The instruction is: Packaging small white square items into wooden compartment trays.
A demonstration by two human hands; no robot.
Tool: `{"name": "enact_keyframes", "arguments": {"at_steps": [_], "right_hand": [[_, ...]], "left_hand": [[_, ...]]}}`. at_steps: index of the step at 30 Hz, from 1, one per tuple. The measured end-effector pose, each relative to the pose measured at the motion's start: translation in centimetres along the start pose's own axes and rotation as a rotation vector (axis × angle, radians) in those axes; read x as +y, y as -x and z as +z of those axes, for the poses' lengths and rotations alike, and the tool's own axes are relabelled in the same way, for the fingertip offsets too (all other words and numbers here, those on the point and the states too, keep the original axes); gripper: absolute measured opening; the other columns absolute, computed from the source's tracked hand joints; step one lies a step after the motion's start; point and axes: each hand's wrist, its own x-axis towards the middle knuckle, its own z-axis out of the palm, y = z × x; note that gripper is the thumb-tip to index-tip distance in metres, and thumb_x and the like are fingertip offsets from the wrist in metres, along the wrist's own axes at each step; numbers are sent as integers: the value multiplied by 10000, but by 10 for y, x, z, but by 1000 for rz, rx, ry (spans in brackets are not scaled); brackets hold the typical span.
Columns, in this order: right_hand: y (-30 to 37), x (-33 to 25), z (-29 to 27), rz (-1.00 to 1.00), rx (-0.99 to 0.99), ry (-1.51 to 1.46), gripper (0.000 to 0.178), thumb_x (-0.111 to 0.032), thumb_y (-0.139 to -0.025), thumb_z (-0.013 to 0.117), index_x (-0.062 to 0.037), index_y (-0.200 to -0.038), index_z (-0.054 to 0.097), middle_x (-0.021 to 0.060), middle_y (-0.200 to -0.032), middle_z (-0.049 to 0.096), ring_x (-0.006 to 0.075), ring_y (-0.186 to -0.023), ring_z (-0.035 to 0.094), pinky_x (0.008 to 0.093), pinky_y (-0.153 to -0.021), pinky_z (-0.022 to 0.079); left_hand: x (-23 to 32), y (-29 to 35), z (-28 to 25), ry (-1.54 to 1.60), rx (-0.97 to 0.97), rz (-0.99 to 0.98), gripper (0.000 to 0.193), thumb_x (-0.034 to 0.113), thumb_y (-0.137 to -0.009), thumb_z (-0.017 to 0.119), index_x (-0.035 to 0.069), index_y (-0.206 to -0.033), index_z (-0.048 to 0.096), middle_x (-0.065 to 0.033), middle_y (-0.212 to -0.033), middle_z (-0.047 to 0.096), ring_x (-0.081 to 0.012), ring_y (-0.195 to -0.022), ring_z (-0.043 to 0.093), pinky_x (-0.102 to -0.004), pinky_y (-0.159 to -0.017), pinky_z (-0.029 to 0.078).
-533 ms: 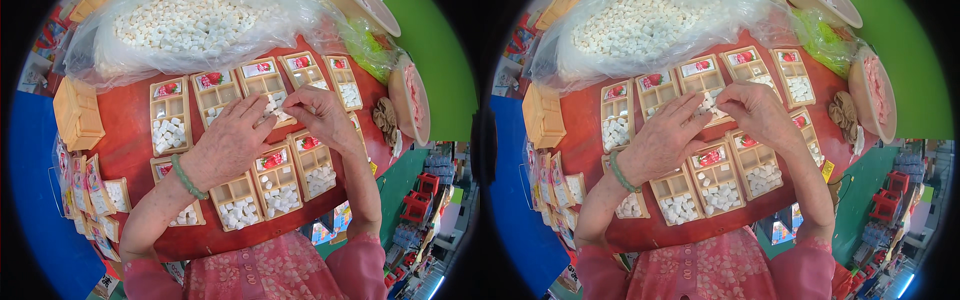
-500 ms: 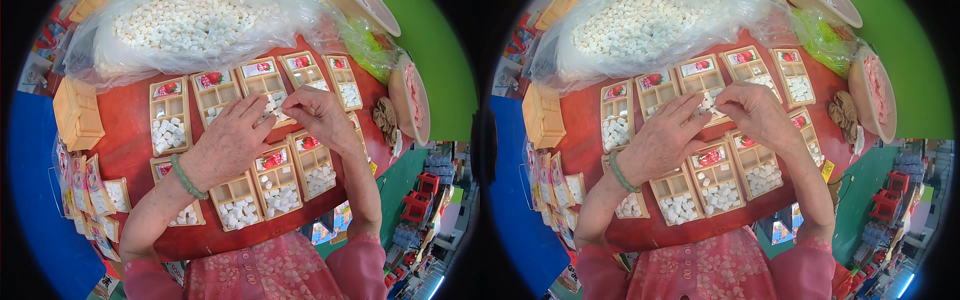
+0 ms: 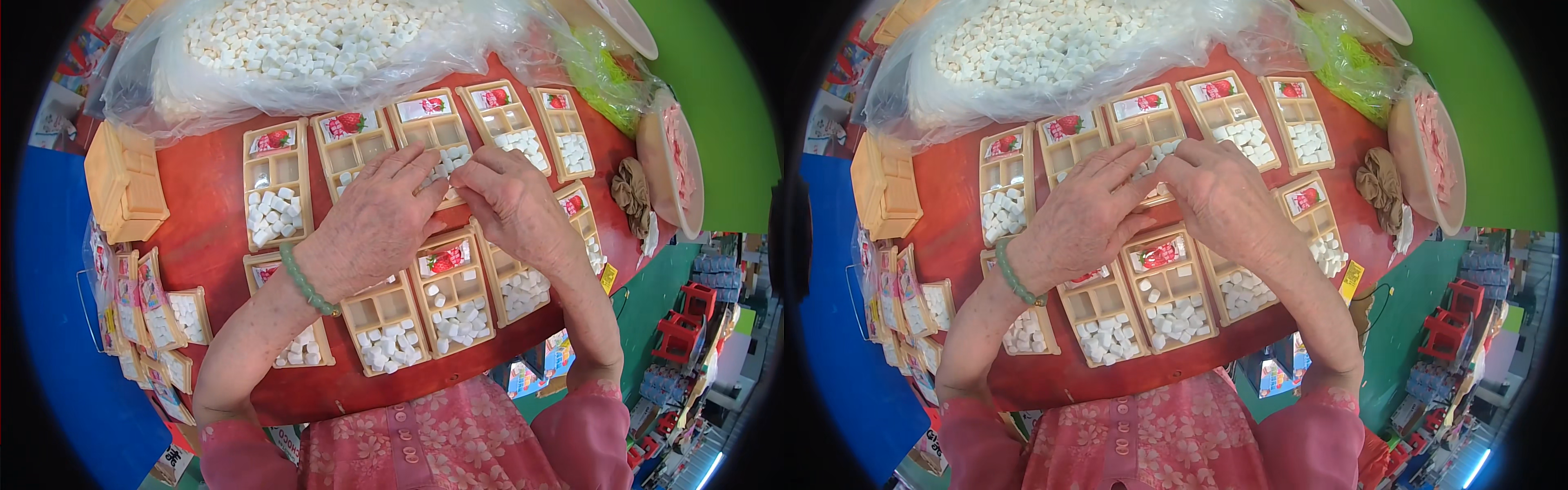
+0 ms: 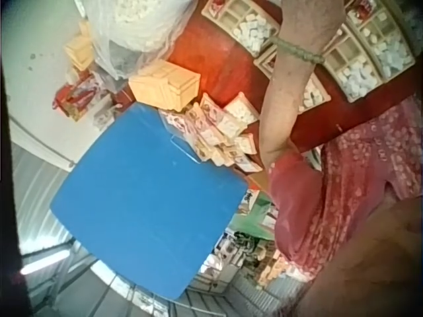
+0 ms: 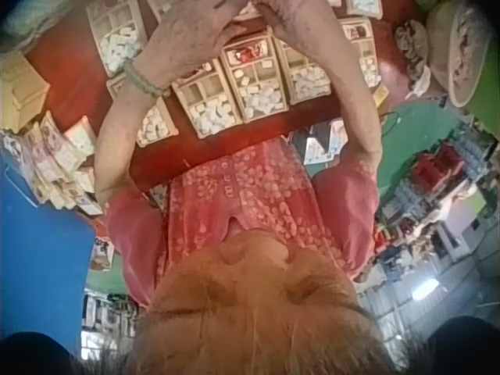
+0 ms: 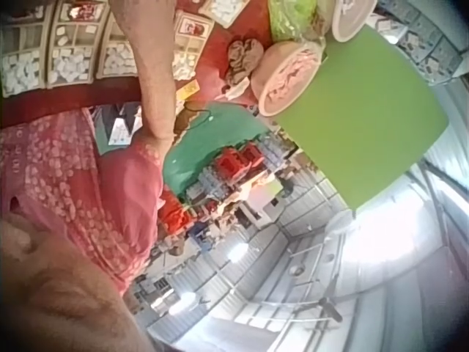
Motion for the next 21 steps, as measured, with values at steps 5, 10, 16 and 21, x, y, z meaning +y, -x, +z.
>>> {"name": "enact_keyframes", "arguments": {"at_steps": [5, 10, 16, 21], "right_hand": [[-2, 2, 4, -20, -21, 36, 167, 33, -794, 709, -21, -931, 631, 128, -871, 589, 347, -845, 628, 435, -749, 501], [-4, -2, 8, 3, -40, 91, 151, 31, -805, 708, -18, -926, 631, 128, -843, 590, 348, -816, 629, 434, -724, 504], [-2, 1, 6, 138, -54, -193, 124, 28, -827, 706, -7, -930, 647, 144, -848, 614, 356, -795, 645, 432, -680, 514], [-6, -12, 1, 112, -94, -65, 111, 22, -834, 710, -2, -923, 648, 148, -863, 623, 355, -799, 655, 424, -687, 518]], "left_hand": [[-2, 1, 1, 8, -1, 9, 428, 161, -861, 721, -42, -1229, 641, -216, -1350, 584, -369, -1325, 522, -466, -1132, 414], [-5, 2, 1, 12, 4, 14, 424, 146, -853, 718, -40, -1227, 643, -206, -1343, 588, -364, -1329, 518, -454, -1131, 418], [-7, 4, 5, 19, 28, 27, 395, 109, -848, 704, -45, -1208, 654, -191, -1335, 594, -350, -1321, 527, -448, -1133, 417], [-9, 4, 4, 37, 17, 20, 427, 99, -833, 728, -36, -1230, 648, -193, -1351, 591, -358, -1329, 523, -450, -1132, 426]]}}
